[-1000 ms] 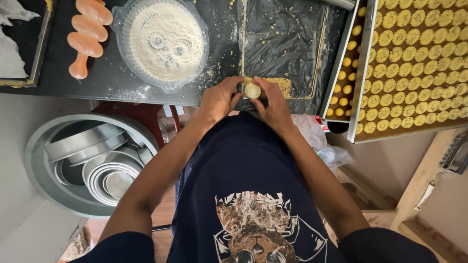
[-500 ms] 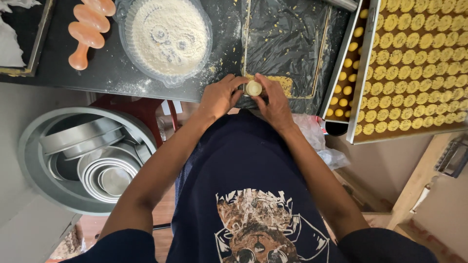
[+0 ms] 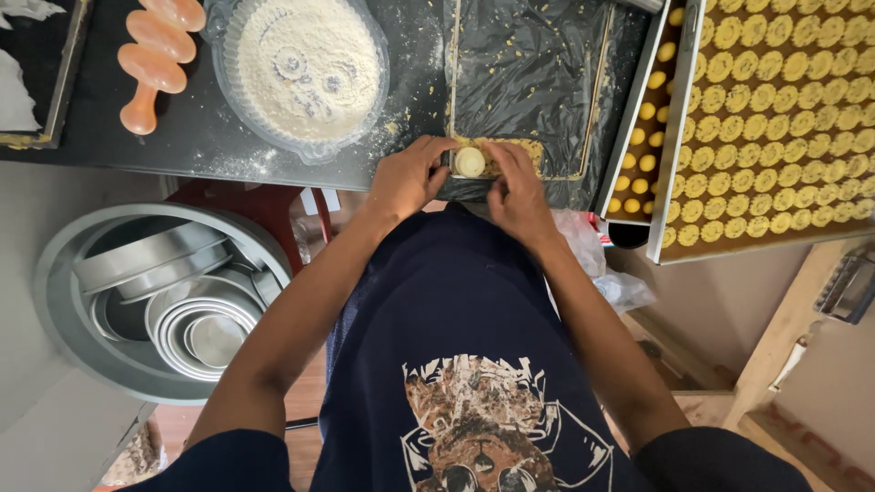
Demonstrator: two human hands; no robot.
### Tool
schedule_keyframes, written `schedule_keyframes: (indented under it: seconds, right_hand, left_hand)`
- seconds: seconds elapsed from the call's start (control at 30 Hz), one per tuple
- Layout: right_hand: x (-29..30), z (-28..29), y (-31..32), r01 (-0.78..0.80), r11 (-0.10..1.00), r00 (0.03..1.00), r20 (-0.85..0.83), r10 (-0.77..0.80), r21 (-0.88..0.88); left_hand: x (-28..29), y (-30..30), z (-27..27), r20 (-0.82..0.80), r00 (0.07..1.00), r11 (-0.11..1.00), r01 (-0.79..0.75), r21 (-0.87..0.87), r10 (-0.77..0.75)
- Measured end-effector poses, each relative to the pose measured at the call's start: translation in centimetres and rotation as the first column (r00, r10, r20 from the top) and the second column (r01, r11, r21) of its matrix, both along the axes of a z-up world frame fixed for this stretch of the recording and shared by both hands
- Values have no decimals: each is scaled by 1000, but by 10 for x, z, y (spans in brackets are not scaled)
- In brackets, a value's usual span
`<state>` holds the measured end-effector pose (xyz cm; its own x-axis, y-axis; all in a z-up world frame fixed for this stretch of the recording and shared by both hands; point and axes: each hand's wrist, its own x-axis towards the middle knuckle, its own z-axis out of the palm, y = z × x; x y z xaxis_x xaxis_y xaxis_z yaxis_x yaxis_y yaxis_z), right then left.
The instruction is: The person is preparing dough, molding cookies, and placing them onto a baking tray.
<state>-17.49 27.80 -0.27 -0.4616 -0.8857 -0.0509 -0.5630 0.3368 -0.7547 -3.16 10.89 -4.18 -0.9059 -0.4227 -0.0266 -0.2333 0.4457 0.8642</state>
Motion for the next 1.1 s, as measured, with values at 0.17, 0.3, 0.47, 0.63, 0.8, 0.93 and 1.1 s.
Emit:
schedule_keyframes:
  seconds: [0.17, 0.3, 0.47, 0.63, 0.8, 0.93, 1.1]
  right_hand:
    - [5, 8, -13, 2, 1000, 999, -44, -3, -14]
    - [6, -2, -15, 14, 999, 994, -111, -11, 29]
    - [6, -17, -17, 44, 994, 986, -164, -27, 104]
    - [1, -40, -14, 45, 992, 978, -205, -20, 115]
    - [-1, -45, -10, 25, 996, 985, -173, -10, 83]
    - [-1, -44, -13, 21, 997, 988, -154, -9, 77]
    - [1, -38, -17, 21, 995, 988, -155, -4, 102]
  left_hand:
    - [0, -2, 1, -28, 1000, 1000, 2, 8, -2]
    - [1, -4, 5, -15, 999, 1000, 28, -5, -28]
    - [1, -5, 8, -23, 999, 999, 31, -10, -31]
    - [0, -8, 2, 8, 1000, 999, 20, 25, -20]
    - [0, -8, -4, 42, 999, 993, 2, 116, -7]
    - [-1, -10, 1, 106, 994, 980, -41, 196, 21]
    - [-7, -13, 17, 52, 996, 998, 67, 21, -68]
